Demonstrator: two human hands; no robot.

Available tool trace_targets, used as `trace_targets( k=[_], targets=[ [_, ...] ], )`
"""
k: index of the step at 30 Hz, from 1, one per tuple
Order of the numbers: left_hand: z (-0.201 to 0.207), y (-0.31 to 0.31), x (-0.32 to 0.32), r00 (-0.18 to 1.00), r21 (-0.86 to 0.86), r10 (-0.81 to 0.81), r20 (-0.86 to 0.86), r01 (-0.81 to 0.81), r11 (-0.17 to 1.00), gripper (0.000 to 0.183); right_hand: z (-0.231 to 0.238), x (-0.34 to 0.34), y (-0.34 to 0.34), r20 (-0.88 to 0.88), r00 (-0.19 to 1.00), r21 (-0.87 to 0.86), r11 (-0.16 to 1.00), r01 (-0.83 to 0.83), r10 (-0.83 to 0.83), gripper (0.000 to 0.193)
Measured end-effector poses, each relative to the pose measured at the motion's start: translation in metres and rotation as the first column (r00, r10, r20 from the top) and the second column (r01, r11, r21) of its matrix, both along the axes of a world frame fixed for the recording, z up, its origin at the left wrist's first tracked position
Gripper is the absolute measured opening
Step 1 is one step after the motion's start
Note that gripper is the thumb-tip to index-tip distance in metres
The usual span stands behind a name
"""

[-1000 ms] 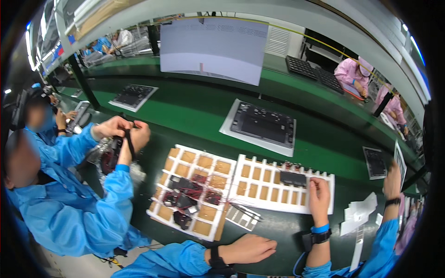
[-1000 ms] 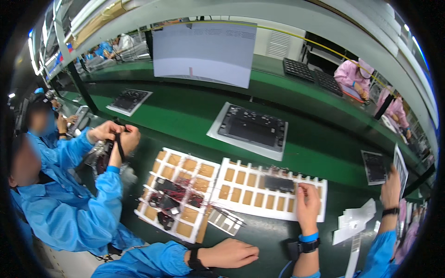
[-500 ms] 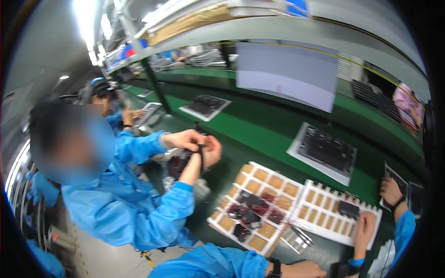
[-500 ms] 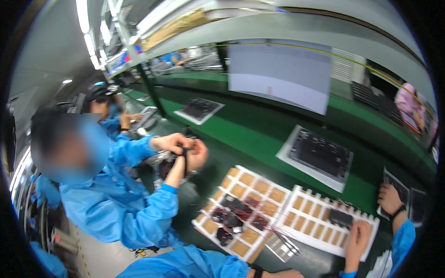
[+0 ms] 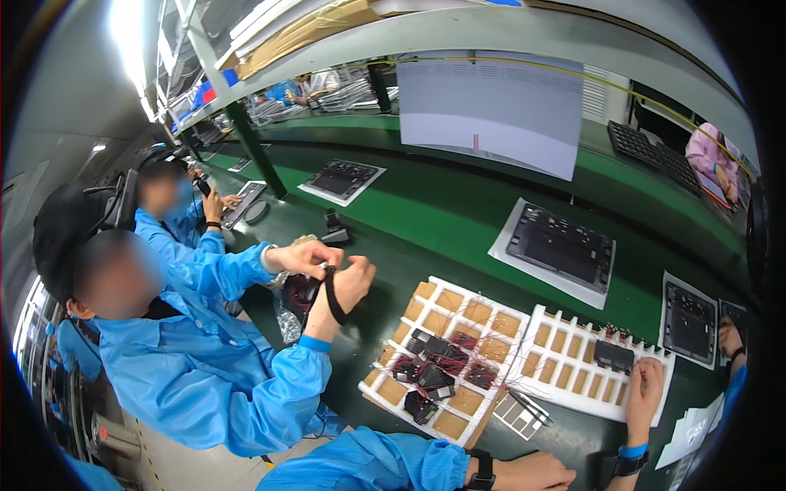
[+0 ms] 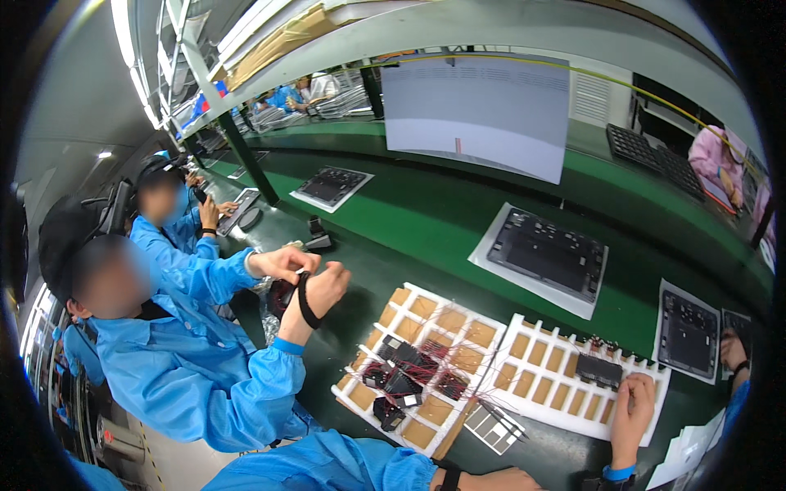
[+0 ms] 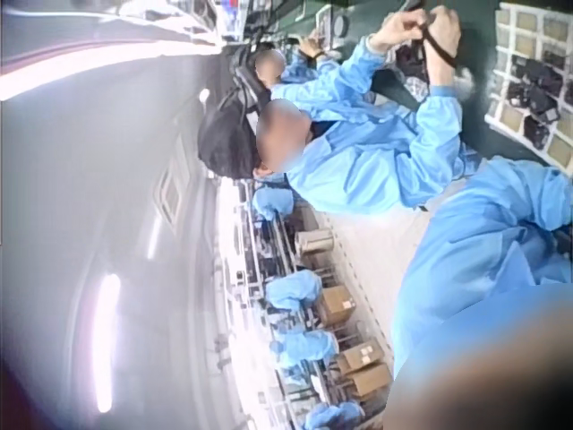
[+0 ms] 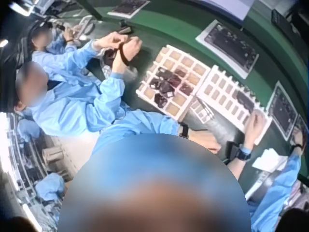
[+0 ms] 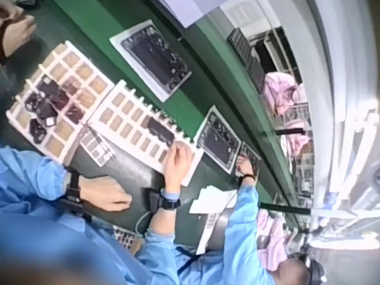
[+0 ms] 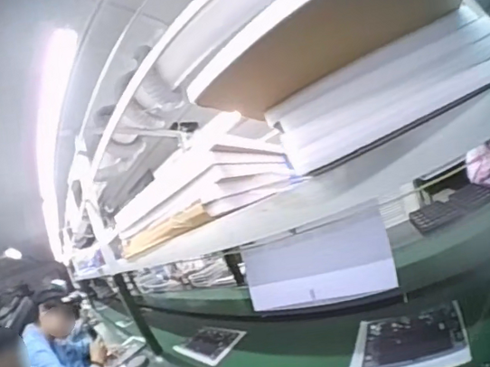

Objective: Assembling thermal pads and small components onto a tablet chassis on an assembly line.

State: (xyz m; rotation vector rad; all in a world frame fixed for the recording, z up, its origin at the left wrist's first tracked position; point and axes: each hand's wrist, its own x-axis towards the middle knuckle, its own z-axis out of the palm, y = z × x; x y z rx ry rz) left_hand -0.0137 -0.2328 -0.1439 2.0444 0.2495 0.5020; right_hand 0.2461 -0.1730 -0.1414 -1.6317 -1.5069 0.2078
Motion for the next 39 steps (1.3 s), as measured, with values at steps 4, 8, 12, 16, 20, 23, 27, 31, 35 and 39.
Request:
trace_targets(
  k=[4, 8, 12, 16, 20, 23, 27, 31, 35, 39],
  targets=[
    [-0.006, -0.002, 0.003, 1.0, 0.025, 0.013, 0.011, -0.014, 1.0, 0.019, -0.002, 0.001, -0.005, -0.018, 0.999, -0.002, 0.999, 0.035, -0.035, 0.004],
    [-0.001, -0.002, 0.0, 1.0, 0.01, 0.016, 0.023, -0.017, 1.0, 0.02, 0.008, -0.006, -0.006, -0.002, 0.999, -0.011, 0.999, 0.036, -0.036, 0.005],
    [0.0, -0.002, 0.001, 1.0, 0.027, 0.009, 0.024, -0.009, 1.0, 0.02, 0.004, -0.005, -0.008, 0.016, 0.998, 0.007, 0.998, 0.057, -0.057, 0.005],
    [0.002, -0.001, 0.0, 1.0, 0.045, -0.003, -0.019, 0.004, 0.999, 0.02, 0.009, -0.009, -0.006, 0.005, 0.998, 0.006, 0.998, 0.066, -0.066, 0.005],
    [-0.001, 0.0, 0.001, 1.0, 0.05, 0.005, 0.008, -0.006, 0.999, 0.02, 0.009, -0.007, -0.005, 0.038, 0.998, 0.007, 0.999, 0.044, -0.044, 0.005],
    [0.0, -0.002, 0.0, 1.0, 0.043, 0.002, 0.006, -0.002, 0.999, 0.02, 0.009, -0.008, -0.009, 0.025, 0.997, 0.005, 0.998, 0.069, -0.069, 0.004],
    [-0.001, 0.0, 0.0, 1.0, 0.046, 0.013, 0.019, -0.014, 0.999, 0.02, 0.011, -0.008, -0.007, 0.035, 0.998, -0.012, 0.999, 0.047, -0.046, 0.005],
    [-0.003, -0.003, 0.0, 1.0, 0.067, 0.018, 0.022, -0.02, 0.998, 0.019, 0.012, -0.008, -0.007, 0.035, 0.998, 0.003, 0.998, 0.058, -0.058, 0.006],
    [-0.006, -0.002, 0.002, 0.998, 0.064, 0.023, 0.06, -0.027, 0.998, 0.019, 0.014, -0.01, -0.007, 0.034, 0.998, -0.005, 0.999, 0.048, -0.047, 0.006],
    [-0.004, -0.003, 0.001, 0.998, 0.059, 0.024, 0.062, -0.028, 0.998, 0.019, 0.015, -0.011, -0.005, 0.038, 0.998, -0.006, 0.998, 0.058, -0.057, 0.006]
  ],
)
